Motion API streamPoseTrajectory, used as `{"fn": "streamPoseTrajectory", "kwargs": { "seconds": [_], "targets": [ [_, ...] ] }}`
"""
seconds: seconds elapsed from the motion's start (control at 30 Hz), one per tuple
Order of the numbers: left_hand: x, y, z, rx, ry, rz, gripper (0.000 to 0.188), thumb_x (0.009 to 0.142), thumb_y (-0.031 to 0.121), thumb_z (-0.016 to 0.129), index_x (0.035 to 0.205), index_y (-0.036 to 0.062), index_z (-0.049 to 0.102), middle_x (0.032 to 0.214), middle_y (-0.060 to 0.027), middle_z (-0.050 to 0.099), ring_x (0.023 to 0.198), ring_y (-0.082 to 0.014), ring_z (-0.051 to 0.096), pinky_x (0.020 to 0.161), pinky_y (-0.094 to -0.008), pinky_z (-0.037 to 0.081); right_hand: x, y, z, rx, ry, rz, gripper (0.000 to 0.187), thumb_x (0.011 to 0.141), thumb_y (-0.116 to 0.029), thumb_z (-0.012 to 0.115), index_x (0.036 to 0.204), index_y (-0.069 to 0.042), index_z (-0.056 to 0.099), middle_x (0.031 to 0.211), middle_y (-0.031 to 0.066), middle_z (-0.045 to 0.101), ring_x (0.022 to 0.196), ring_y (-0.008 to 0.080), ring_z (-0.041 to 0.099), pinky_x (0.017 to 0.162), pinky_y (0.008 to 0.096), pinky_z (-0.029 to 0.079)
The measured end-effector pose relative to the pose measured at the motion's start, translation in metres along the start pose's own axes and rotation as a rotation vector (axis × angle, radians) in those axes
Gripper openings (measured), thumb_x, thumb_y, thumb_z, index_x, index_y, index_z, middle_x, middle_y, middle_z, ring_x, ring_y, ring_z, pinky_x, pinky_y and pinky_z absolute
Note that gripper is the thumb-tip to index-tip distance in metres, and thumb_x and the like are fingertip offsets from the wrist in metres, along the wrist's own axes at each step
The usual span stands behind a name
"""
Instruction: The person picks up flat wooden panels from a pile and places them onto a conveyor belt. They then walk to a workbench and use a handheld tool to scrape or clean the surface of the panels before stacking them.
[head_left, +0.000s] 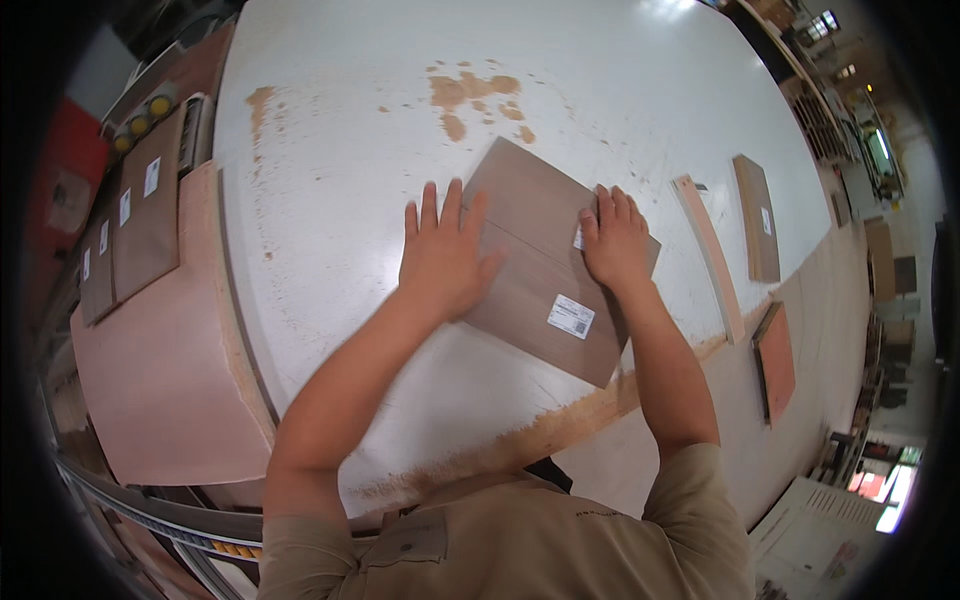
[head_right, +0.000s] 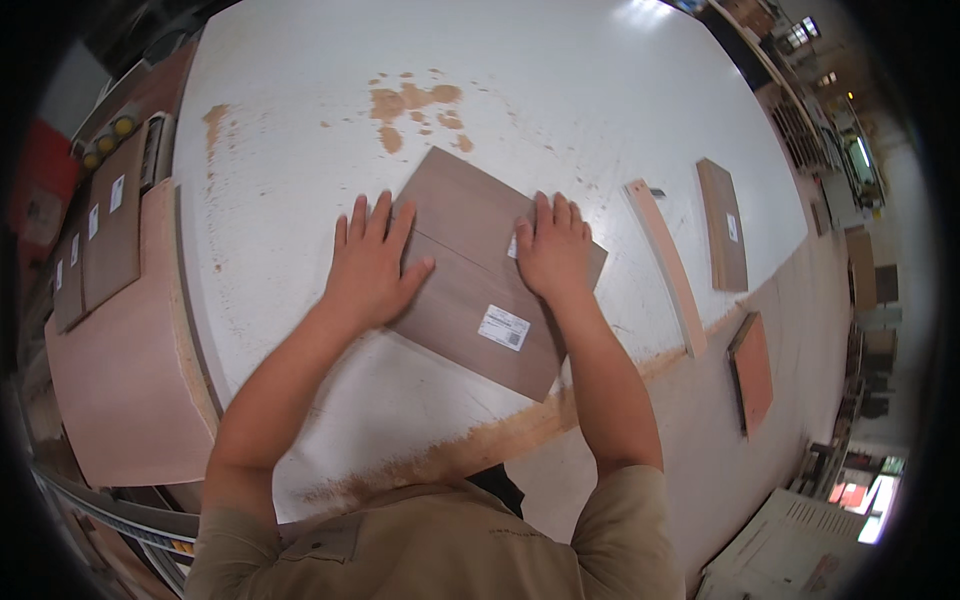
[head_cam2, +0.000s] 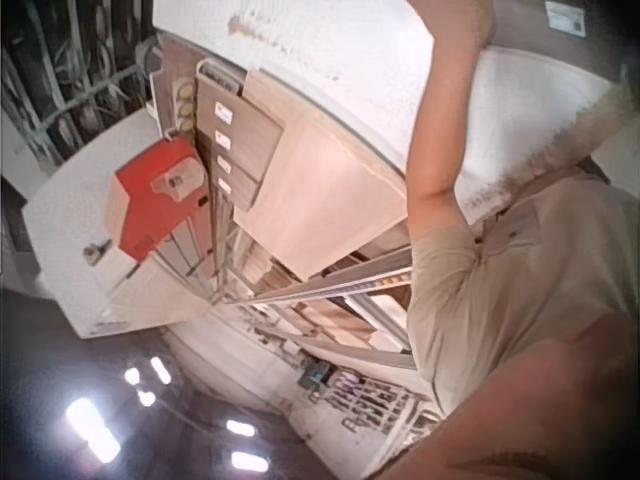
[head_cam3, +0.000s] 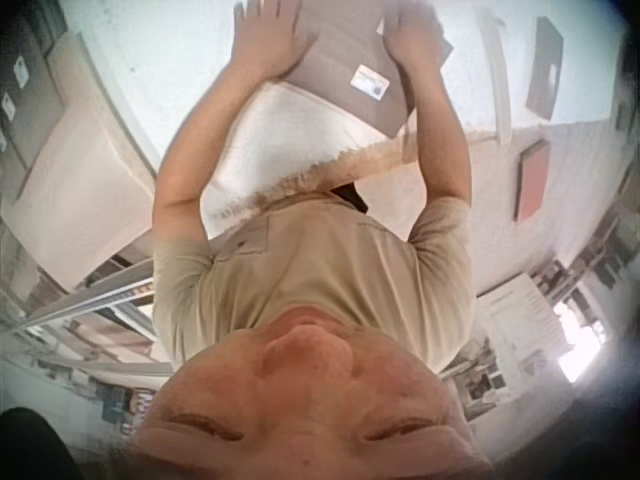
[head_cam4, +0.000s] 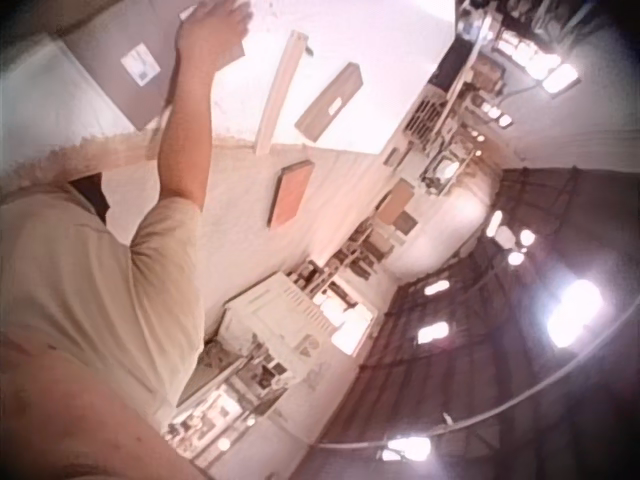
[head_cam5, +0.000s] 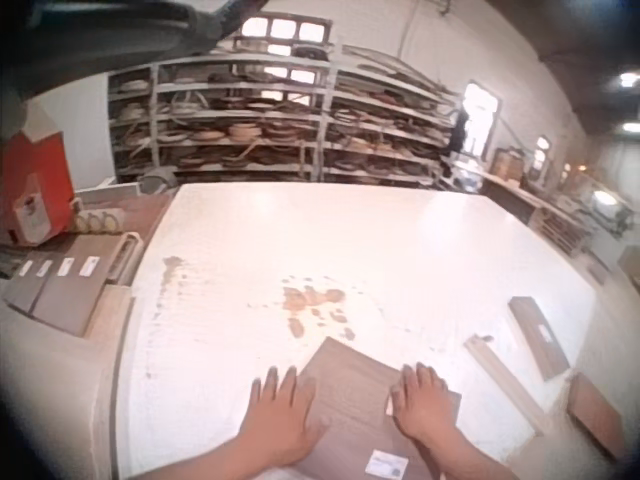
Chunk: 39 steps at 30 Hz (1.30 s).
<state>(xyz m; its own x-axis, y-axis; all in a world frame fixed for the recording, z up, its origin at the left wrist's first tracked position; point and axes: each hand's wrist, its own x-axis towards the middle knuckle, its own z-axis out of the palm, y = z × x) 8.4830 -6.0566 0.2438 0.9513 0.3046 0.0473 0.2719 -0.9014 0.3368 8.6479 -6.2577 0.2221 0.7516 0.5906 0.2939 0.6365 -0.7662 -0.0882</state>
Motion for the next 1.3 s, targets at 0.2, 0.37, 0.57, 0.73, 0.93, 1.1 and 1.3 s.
{"fn": "streamPoseTrajectory", "kwargs": {
  "seconds": [0.2, 0.37, 0.57, 0.73, 0.93, 1.1, 1.3],
  "targets": [
    [0.008, 0.04, 0.037, 0.059, 0.114, -0.079, 0.072, 0.092, 0.046, 0.056, 0.148, 0.0051, 0.037, 0.155, -0.0236, 0.027, 0.145, -0.0439, 0.022, 0.117, -0.0562, 0.018, -0.058, 0.01, -0.053, 0.343, -0.273, -0.048, 0.055, 0.084, -0.028, 0.065, 0.132, -0.004, 0.053, 0.136, 0.0242, 0.051, 0.13, 0.0385, 0.045, 0.105, 0.0538, 0.037],
    [0.018, 0.052, 0.035, -0.005, 0.105, 0.117, 0.066, 0.084, 0.033, 0.062, 0.142, 0.0063, 0.046, 0.155, -0.0172, 0.032, 0.141, -0.0414, 0.03, 0.115, -0.0492, 0.026, -0.06, 0.185, -0.054, -0.124, 0.131, 0.118, 0.064, 0.084, -0.029, 0.066, 0.137, 0.001, 0.048, 0.138, 0.0278, 0.046, 0.128, 0.0455, 0.042, 0.103, 0.0569, 0.035],
    [0.036, 0.114, 0.058, 0.008, -0.055, 0.358, 0.058, 0.085, 0.03, 0.063, 0.141, 0.0228, 0.052, 0.156, -0.0068, 0.035, 0.141, -0.0401, 0.031, 0.115, -0.0507, 0.027, -0.073, 0.26, -0.048, -0.09, 0.009, 0.072, 0.049, 0.093, -0.019, 0.058, 0.139, -0.005, 0.047, 0.113, 0.0191, 0.06, 0.103, 0.0387, 0.056, 0.091, 0.0451, 0.046],
    [0.027, 0.14, 0.076, 0.1, 0.041, 0.173, 0.059, 0.086, 0.047, 0.064, 0.142, 0.0357, 0.049, 0.154, -0.0146, 0.035, 0.141, -0.041, 0.032, 0.114, -0.0509, 0.028, -0.141, 0.24, -0.12, 0.486, -0.118, -0.048, 0.046, 0.099, -0.019, 0.048, 0.141, 0.001, 0.044, 0.113, 0.0198, 0.06, 0.103, 0.0337, 0.058, 0.092, 0.0428, 0.045],
    [0.017, 0.163, 0.088, 0.23, 0.079, 0.077, 0.07, 0.087, 0.067, 0.053, 0.148, 0.0358, 0.041, 0.153, -0.0201, 0.035, 0.142, -0.0427, 0.03, 0.114, -0.0514, 0.027, -0.301, 0.186, -0.197, 1.277, -0.731, 0.298, 0.061, 0.102, -0.044, 0.039, 0.14, 0.003, 0.034, 0.101, 0.0122, 0.059, 0.083, 0.0177, 0.061, 0.069, 0.0317, 0.054],
    [0.008, 0.165, 0.095, 0.255, 0.132, 0.078, 0.071, 0.088, 0.068, 0.048, 0.149, 0.0333, 0.039, 0.152, -0.0208, 0.037, 0.142, -0.0443, 0.028, 0.114, -0.0523, 0.026, -0.338, 0.152, -0.2, 1.141, -0.781, 0.198, 0.059, 0.102, -0.043, 0.039, 0.139, 0.003, 0.038, 0.098, 0.0114, 0.058, 0.082, 0.0188, 0.061, 0.069, 0.0327, 0.053],
    [0.0, 0.172, 0.099, 0.245, 0.147, 0.093, 0.073, 0.088, 0.07, 0.045, 0.15, 0.0321, 0.038, 0.152, -0.0206, 0.037, 0.142, -0.0445, 0.028, 0.114, -0.0528, 0.026, -0.352, 0.121, -0.196, 1.019, -0.706, 0.233, 0.057, 0.104, -0.039, 0.039, 0.144, 0.002, 0.036, 0.094, 0.0085, 0.056, 0.079, 0.0173, 0.059, 0.072, 0.032, 0.051]
  ]
}}
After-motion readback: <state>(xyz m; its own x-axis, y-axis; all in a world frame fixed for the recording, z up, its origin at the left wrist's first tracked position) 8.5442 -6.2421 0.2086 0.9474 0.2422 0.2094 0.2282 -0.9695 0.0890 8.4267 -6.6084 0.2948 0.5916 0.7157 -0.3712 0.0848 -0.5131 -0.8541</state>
